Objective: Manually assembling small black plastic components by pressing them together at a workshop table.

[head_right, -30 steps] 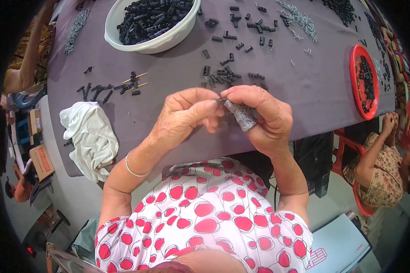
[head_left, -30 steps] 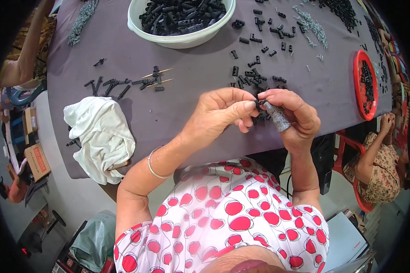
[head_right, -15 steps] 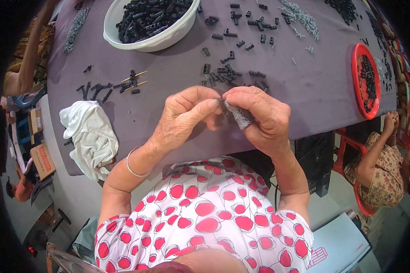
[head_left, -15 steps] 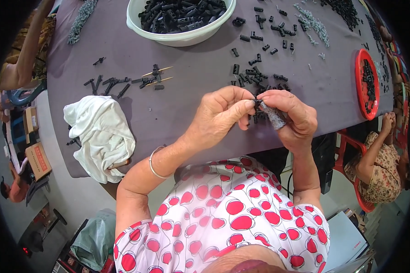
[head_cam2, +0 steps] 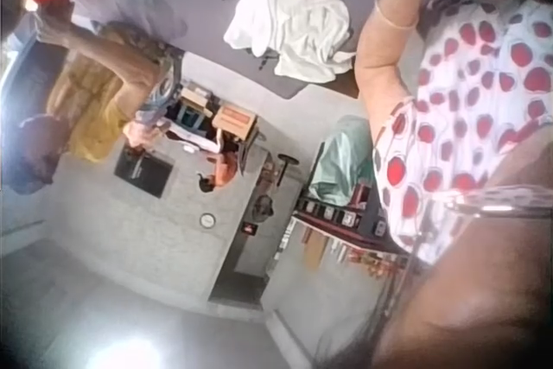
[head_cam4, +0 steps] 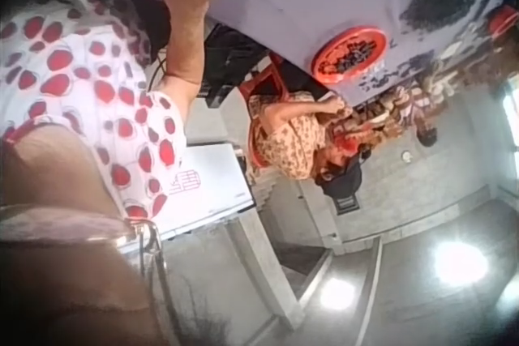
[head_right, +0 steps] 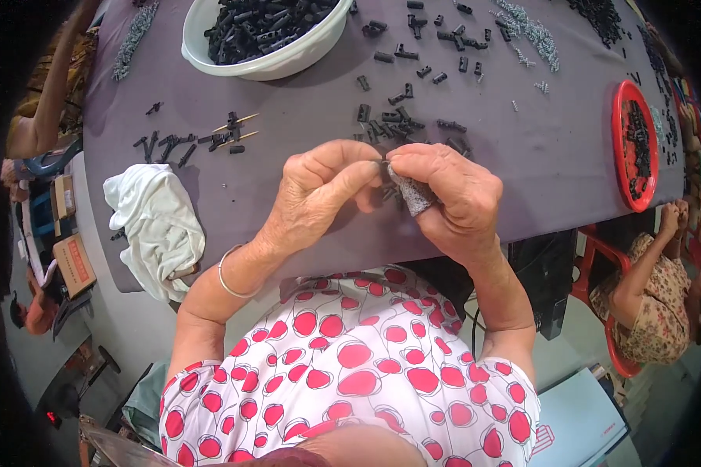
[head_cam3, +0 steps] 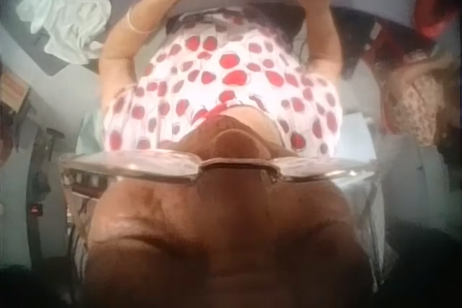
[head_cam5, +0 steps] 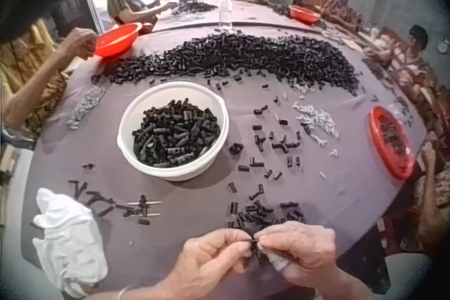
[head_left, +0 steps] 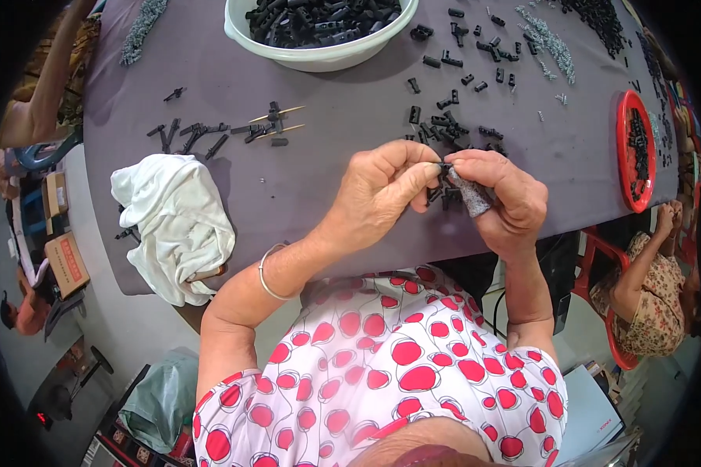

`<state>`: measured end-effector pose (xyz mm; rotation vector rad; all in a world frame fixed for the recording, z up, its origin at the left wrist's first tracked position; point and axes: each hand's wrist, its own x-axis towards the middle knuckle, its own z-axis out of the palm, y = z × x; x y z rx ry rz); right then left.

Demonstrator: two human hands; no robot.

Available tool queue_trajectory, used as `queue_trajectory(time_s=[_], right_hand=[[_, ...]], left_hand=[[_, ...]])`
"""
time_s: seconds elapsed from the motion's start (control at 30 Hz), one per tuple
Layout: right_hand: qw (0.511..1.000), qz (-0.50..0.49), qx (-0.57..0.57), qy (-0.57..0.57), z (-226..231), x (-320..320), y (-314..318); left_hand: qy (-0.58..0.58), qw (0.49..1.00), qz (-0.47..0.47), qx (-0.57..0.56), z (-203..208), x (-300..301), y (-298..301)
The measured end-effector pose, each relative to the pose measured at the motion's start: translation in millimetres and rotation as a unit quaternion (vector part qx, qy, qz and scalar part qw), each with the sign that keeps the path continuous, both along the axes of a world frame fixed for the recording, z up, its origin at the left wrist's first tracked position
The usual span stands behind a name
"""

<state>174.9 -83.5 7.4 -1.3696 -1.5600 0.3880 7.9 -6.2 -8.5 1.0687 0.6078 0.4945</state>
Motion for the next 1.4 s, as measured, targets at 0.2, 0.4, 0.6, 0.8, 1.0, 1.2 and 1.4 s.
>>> queue_trajectory(time_s=[0.2,0.4,0.6,0.8,1.0,1.2,1.4], right_hand=[[0.999,0.009,-0.015,0.052,-4,0,4],[0.996,-0.012,0.025,0.079,-11,-14,6],[0.997,-0.053,0.037,0.043,-2,-31,3],[0.990,-0.109,0.053,-0.070,-20,-36,1],[0.986,-0.107,0.068,-0.112,-20,-33,0],[0.987,-0.077,0.095,-0.104,-20,-29,3],[0.992,-0.064,0.084,-0.074,-26,-34,-1]], left_hand=[[-0.006,1.000,0.001,-0.021,1,0,5],[-0.072,0.993,0.016,-0.097,-5,-1,6],[-0.089,0.987,0.002,-0.134,1,-4,9],[-0.156,0.957,-0.030,-0.243,1,-6,13],[-0.162,0.948,-0.026,-0.274,-2,-6,12],[-0.165,0.946,-0.031,-0.276,3,-5,12],[-0.075,0.987,-0.022,-0.141,5,-6,8]])
